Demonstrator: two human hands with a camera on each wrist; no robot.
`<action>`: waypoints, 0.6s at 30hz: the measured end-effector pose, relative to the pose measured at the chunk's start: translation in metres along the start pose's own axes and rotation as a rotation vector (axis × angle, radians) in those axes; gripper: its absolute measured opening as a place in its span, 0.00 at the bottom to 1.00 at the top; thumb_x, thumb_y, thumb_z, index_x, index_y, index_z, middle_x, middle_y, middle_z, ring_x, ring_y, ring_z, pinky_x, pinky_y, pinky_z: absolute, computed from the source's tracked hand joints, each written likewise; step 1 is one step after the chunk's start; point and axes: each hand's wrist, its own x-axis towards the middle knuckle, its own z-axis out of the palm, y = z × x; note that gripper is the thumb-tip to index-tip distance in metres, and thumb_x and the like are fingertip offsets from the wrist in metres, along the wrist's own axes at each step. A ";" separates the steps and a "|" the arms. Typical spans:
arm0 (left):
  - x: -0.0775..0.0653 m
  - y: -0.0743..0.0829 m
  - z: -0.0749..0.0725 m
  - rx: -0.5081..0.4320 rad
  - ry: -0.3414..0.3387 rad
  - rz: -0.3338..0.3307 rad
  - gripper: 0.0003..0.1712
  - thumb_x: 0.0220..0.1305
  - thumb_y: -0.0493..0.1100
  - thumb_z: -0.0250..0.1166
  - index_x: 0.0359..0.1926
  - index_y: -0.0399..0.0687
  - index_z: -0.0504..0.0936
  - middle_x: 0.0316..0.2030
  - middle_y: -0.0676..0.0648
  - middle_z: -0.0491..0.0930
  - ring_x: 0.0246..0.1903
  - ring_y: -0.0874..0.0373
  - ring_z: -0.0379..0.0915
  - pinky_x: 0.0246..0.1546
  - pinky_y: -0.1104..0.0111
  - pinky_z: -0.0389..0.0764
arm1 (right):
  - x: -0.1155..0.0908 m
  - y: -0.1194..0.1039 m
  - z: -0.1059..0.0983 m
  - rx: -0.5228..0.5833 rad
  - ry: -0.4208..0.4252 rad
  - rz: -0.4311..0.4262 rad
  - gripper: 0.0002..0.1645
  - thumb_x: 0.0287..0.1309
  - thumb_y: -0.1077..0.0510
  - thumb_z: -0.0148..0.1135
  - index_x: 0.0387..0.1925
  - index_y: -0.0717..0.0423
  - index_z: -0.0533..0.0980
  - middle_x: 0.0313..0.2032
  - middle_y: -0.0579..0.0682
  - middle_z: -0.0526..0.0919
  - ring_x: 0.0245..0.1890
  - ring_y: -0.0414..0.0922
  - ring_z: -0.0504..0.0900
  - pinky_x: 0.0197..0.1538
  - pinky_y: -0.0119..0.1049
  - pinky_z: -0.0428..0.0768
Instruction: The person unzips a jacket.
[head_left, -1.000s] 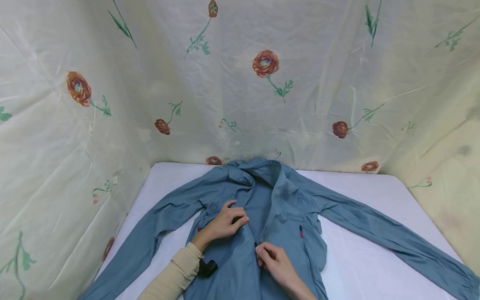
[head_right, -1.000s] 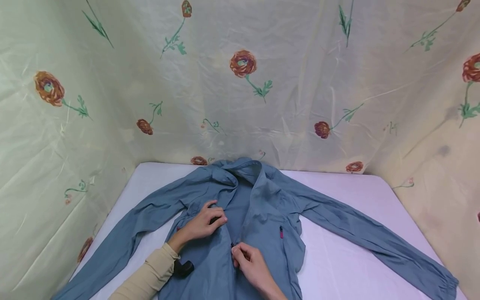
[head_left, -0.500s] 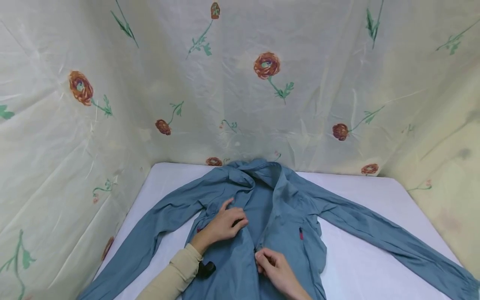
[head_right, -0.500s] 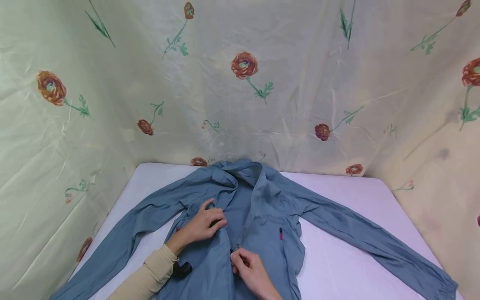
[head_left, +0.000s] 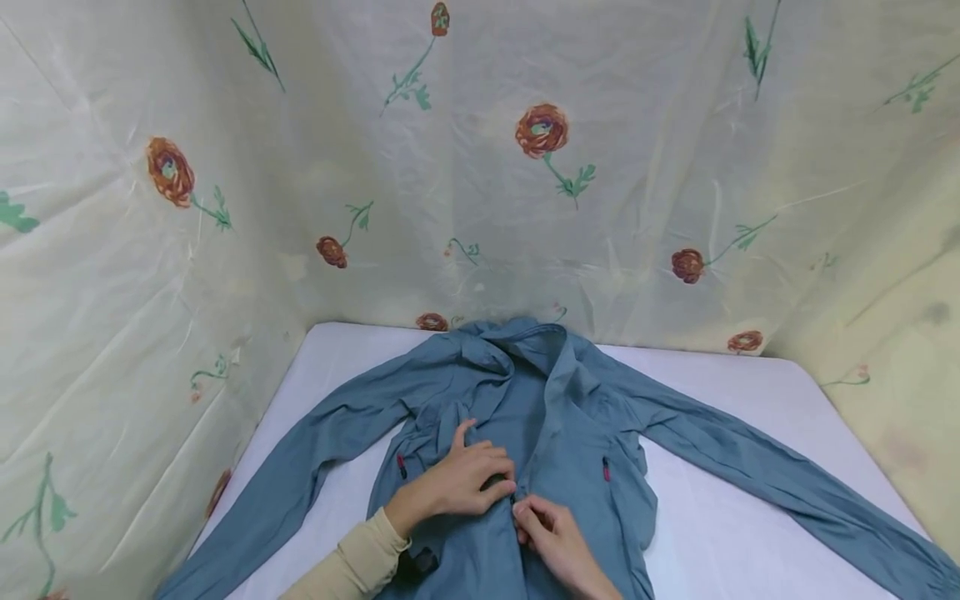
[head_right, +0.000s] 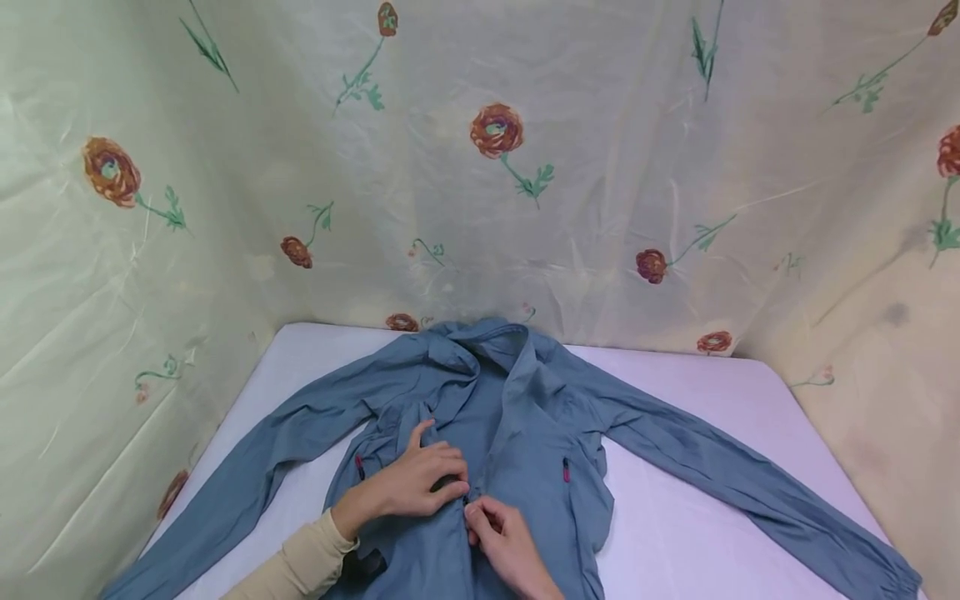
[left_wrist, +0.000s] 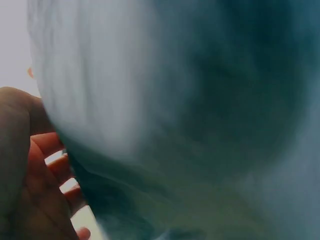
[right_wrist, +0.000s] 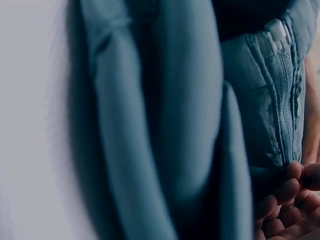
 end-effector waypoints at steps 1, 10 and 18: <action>-0.001 -0.001 0.001 -0.018 -0.001 0.001 0.10 0.69 0.51 0.55 0.29 0.64 0.76 0.28 0.62 0.73 0.34 0.66 0.68 0.65 0.42 0.47 | 0.000 0.000 0.000 -0.004 -0.001 -0.001 0.20 0.71 0.51 0.47 0.36 0.65 0.74 0.24 0.48 0.73 0.19 0.36 0.66 0.28 0.33 0.71; -0.002 -0.011 0.007 -0.093 0.046 -0.029 0.11 0.67 0.52 0.57 0.28 0.61 0.78 0.27 0.59 0.74 0.34 0.66 0.66 0.58 0.48 0.53 | -0.004 -0.006 0.001 -0.004 0.004 0.007 0.20 0.69 0.47 0.49 0.35 0.62 0.73 0.24 0.48 0.73 0.19 0.36 0.66 0.28 0.33 0.71; 0.002 -0.016 0.006 -0.081 0.073 -0.025 0.11 0.68 0.52 0.56 0.27 0.61 0.78 0.26 0.58 0.73 0.33 0.64 0.65 0.57 0.47 0.53 | -0.006 -0.007 0.000 0.000 0.028 0.012 0.21 0.69 0.47 0.49 0.36 0.64 0.74 0.23 0.48 0.72 0.19 0.36 0.66 0.28 0.33 0.71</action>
